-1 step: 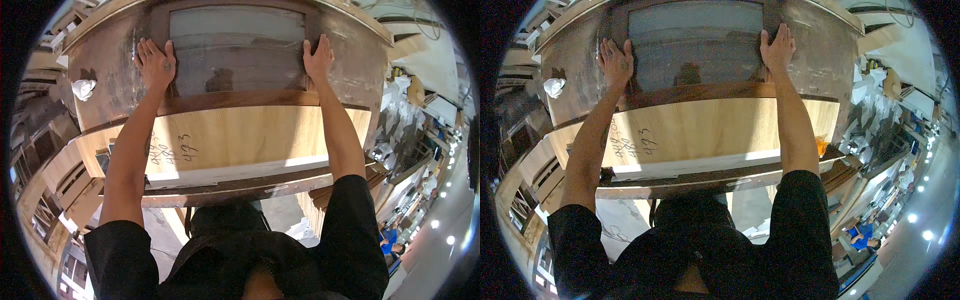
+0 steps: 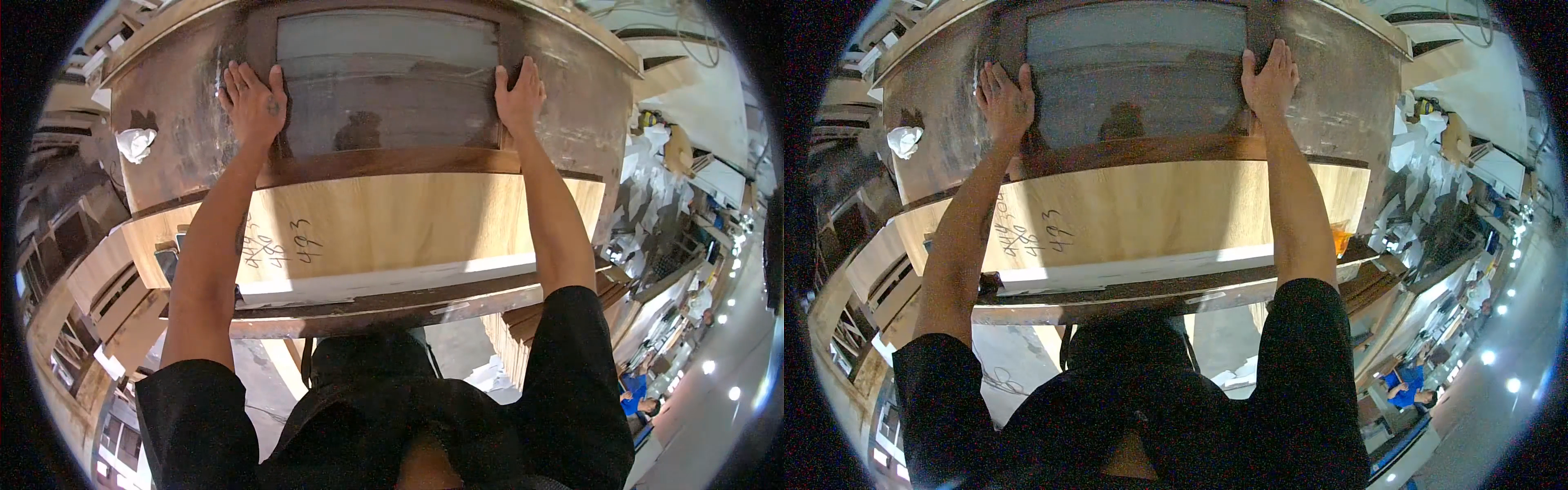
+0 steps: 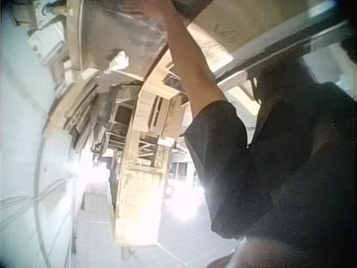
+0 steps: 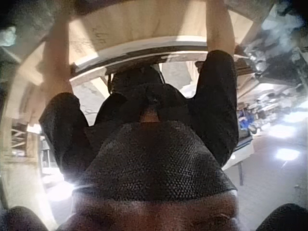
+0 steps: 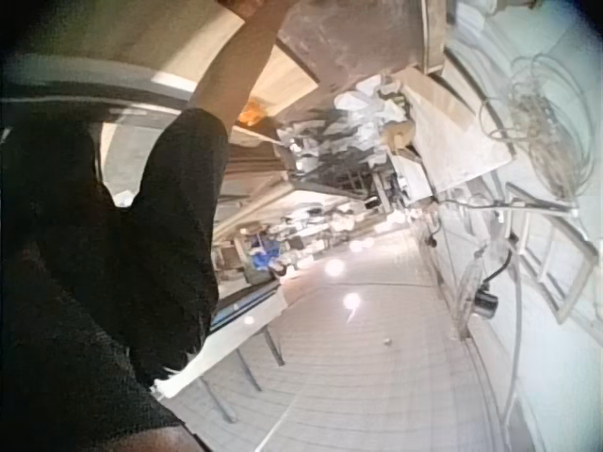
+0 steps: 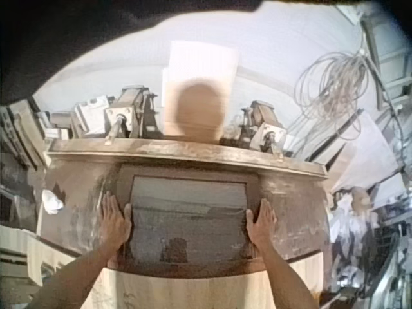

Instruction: The person wipes the glass of wooden frames with a cloth, handles the frames one at a time from a stack, and places them onto a new stack.

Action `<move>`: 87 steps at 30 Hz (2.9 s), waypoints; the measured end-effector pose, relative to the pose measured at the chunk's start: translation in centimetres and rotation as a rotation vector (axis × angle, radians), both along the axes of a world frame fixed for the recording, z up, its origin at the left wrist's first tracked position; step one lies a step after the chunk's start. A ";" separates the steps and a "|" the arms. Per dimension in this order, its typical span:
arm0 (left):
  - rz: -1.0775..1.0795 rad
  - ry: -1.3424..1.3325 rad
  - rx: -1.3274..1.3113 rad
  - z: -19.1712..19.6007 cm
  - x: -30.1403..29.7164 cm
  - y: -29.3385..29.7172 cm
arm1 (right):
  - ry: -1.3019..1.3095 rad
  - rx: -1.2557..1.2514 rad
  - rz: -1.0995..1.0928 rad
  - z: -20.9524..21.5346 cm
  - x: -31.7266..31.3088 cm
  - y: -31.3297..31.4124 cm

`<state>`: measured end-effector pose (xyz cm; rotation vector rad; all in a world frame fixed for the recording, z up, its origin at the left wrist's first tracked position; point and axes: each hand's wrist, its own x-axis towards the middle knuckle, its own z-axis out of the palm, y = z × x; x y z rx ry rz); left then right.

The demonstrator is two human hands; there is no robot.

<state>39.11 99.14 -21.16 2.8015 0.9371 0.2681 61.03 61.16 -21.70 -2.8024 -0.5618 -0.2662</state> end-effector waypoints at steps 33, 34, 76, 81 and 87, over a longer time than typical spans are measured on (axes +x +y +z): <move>0.104 0.055 -0.116 2.6 -0.6 0.1 | 0.052 0.066 -0.032 2.0 -1.2 2.6; 0.101 0.075 -0.113 2.9 -0.1 0.3 | 0.008 0.059 -0.032 1.7 -1.0 2.2; -0.504 -1.259 -2.447 25.5 -31.5 -8.2 | 0.864 1.585 0.013 24.2 -41.5 -14.9; -0.622 -0.931 -2.561 43.2 -26.1 -9.2 | 0.745 1.917 -0.202 27.1 -45.5 -15.7; -1.388 -0.450 -2.921 48.0 -21.3 -20.8 | 0.078 2.131 -0.497 29.9 -50.9 -15.3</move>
